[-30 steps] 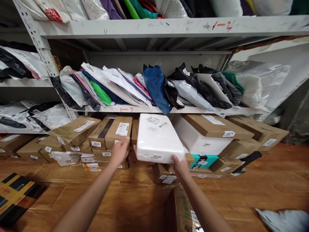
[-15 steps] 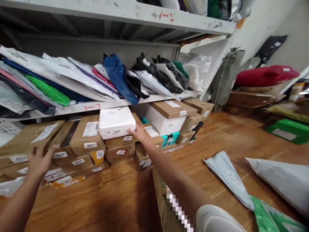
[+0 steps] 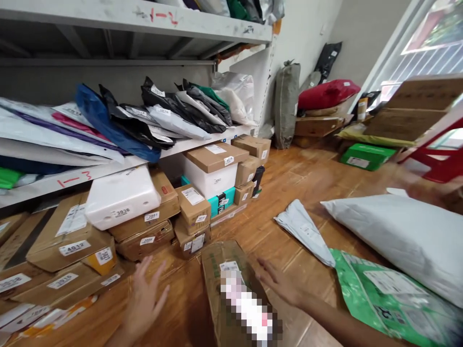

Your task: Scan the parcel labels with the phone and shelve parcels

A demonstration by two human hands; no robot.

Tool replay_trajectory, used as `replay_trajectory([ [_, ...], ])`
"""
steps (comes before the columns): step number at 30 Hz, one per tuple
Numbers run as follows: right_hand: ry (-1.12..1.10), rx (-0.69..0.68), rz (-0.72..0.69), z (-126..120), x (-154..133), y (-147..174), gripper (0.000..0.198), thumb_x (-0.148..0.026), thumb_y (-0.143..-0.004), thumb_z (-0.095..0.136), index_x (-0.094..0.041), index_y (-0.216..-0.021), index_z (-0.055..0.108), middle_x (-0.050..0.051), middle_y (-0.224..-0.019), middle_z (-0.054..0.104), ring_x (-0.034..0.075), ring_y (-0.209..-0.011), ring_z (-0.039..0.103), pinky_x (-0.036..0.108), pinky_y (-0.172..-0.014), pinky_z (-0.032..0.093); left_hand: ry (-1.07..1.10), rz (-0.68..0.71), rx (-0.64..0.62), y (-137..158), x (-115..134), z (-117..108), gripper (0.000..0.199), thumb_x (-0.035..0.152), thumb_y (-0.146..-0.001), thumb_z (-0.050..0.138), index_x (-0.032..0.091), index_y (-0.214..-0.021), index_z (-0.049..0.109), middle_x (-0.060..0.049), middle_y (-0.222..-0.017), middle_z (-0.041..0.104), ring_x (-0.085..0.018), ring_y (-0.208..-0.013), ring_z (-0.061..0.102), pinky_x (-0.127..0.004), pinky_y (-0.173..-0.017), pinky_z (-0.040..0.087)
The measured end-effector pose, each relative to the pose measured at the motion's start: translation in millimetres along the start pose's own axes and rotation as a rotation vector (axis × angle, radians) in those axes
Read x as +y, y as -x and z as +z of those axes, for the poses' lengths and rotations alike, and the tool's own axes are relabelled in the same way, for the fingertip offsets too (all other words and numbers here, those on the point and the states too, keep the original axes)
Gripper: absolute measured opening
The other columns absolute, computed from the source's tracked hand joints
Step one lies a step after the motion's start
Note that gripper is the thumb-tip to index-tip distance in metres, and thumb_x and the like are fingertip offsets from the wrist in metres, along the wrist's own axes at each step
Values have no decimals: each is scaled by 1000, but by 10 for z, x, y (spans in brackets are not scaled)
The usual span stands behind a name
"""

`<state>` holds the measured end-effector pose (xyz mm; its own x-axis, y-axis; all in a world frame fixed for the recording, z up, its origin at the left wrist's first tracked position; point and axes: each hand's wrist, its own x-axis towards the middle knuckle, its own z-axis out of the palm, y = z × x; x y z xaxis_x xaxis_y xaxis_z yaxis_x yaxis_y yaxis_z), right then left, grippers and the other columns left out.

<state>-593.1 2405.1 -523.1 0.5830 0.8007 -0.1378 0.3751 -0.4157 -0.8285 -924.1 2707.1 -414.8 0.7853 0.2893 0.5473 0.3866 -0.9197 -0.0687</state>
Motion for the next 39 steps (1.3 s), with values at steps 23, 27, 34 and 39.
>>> replay_trajectory([
  [23, -70, -128, -84, -874, -414, -334, 97, -73, -80, 54, -8, -150, 36, 25, -156, 36, 38, -145, 34, 51, -120, 26, 13, -80, -237, -1457, 807, 109, 55, 22, -84, 52, 19, -139, 52, -18, -149, 34, -36, -141, 33, -56, -114, 33],
  [27, -95, 92, -124, -1025, -827, -1121, 96, -62, -79, 64, -10, -152, 29, 23, -156, 36, 36, -147, 31, 52, -120, 24, 145, -193, -215, -1827, 835, 412, 51, 35, -91, 48, 16, -139, 51, -19, -147, 27, -37, -141, 31, -54, -113, 35],
  [34, 10, 143, 31, -957, -1240, -1822, 91, -54, -84, 59, -6, -151, 22, 24, -155, 38, 34, -144, 36, 48, -118, 29, 125, -350, -137, -2361, 838, 914, 69, 38, -86, 61, 3, -143, 43, -27, -145, 36, -41, -139, 33, -56, -113, 31],
  [39, 174, -130, 147, -323, -988, -1324, 97, -56, -69, 72, -5, -145, 39, 29, -143, 50, 44, -131, 50, 54, -105, 42, -12, -21, -163, -2253, 622, 1290, 53, 26, -89, 58, 14, -140, 52, -20, -146, 49, -36, -137, 40, -62, -116, 22],
])
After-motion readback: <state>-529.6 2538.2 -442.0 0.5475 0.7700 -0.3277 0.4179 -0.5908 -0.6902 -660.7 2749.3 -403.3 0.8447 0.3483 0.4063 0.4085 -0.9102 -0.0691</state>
